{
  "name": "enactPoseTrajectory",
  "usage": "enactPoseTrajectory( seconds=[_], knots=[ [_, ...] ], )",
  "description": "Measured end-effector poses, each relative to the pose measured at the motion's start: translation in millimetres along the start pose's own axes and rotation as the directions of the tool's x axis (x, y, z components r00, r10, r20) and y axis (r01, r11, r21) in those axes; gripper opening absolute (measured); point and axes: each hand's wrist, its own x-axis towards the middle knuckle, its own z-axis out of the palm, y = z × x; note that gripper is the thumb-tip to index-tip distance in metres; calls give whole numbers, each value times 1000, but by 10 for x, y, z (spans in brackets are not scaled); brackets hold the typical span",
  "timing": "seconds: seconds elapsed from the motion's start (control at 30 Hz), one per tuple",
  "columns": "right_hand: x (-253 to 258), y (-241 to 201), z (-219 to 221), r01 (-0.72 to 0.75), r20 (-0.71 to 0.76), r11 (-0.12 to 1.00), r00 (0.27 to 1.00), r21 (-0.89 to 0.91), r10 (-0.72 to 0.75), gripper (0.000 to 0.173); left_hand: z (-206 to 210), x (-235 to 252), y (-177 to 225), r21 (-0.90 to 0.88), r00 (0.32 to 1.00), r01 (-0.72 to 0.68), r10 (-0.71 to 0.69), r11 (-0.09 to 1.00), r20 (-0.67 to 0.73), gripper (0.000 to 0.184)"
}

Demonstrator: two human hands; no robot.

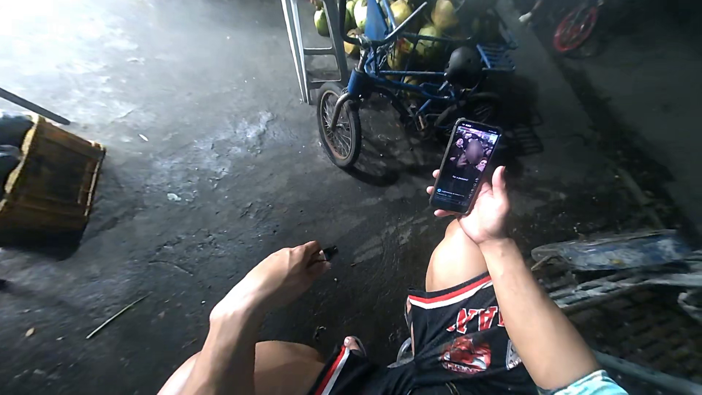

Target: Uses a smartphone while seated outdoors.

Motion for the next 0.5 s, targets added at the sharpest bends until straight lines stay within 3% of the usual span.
enactPoseTrajectory(
  seconds=[0.5],
  knots=[
    [-2, -7, 16, -2, -2, 1000, 1000, 10, 2, 79, 12, -37, 12, -5, 1000, 21, -21, 1000, -9, 38]
  ],
)
